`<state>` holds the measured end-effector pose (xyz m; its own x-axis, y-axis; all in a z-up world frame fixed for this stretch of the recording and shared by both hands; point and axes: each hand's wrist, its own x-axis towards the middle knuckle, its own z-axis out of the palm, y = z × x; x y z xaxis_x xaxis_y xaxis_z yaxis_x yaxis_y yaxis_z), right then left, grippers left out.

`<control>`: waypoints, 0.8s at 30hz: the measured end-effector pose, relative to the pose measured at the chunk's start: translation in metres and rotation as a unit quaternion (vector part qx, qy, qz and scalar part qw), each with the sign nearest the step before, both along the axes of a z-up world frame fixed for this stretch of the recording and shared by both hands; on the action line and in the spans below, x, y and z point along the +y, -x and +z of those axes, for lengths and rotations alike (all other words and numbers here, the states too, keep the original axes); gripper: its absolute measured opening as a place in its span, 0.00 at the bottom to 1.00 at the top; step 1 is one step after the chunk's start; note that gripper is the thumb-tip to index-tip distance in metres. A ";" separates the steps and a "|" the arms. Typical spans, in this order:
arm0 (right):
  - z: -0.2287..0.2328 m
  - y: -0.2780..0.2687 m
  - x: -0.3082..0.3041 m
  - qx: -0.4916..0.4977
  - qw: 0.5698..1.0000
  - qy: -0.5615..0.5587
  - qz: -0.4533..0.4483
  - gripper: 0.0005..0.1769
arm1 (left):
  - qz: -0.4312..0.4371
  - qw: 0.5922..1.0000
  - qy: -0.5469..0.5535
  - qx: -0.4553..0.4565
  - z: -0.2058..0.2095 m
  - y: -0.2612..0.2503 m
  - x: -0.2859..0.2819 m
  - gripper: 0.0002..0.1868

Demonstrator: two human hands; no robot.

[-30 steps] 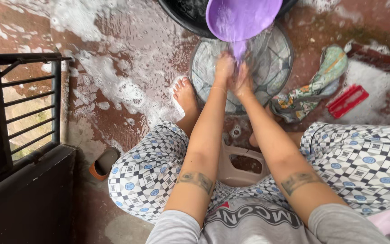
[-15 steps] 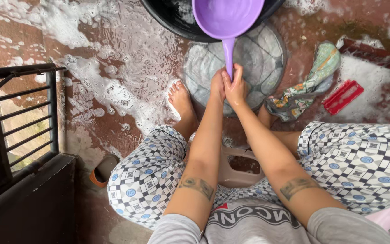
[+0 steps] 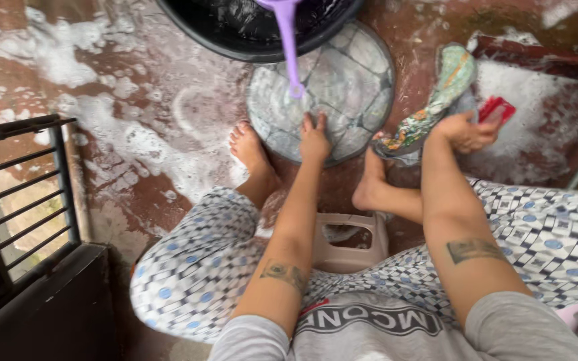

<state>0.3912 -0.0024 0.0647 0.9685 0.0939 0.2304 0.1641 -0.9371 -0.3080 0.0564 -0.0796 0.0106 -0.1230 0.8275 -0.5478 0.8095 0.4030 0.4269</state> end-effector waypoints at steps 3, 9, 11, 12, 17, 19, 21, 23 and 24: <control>0.001 -0.038 0.002 0.166 0.978 -0.027 -0.121 0.40 | -0.024 0.999 0.000 -0.027 0.001 0.010 0.001 0.49; -0.006 -0.063 -0.007 0.271 0.955 -0.078 -0.088 0.41 | -0.063 0.992 0.076 -0.084 0.021 0.028 0.020 0.46; -0.014 -0.058 -0.007 0.292 0.952 -0.083 -0.039 0.41 | -0.074 0.991 0.105 -0.047 0.033 0.021 0.018 0.50; -0.017 -0.056 -0.004 0.303 0.950 -0.078 -0.003 0.41 | -0.076 0.990 0.116 -0.029 0.037 0.016 0.022 0.52; -0.011 -0.056 0.009 0.364 0.921 -0.049 0.133 0.57 | -0.062 0.989 0.131 -0.041 0.040 0.014 0.018 0.54; 0.011 -0.061 0.021 0.277 0.946 0.141 0.094 0.65 | -0.047 0.993 0.101 -0.042 0.039 0.016 0.020 0.57; 0.036 -0.058 0.037 0.148 0.977 0.123 0.093 0.72 | -0.017 0.998 0.046 -0.043 0.041 0.023 0.015 0.61; 0.057 -0.040 0.052 0.157 0.973 0.091 0.141 0.55 | 0.096 0.995 0.004 -0.029 0.046 0.032 0.011 0.61; 0.058 -0.022 0.062 0.155 0.959 0.011 0.235 0.55 | 0.152 0.988 -0.019 -0.023 0.049 0.037 0.013 0.61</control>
<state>0.4128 0.0601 0.1229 0.8400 0.5381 -0.0698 0.4732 -0.7893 -0.3912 0.0193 -0.0662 0.0599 -0.3449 0.7764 -0.5274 0.6329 0.6073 0.4801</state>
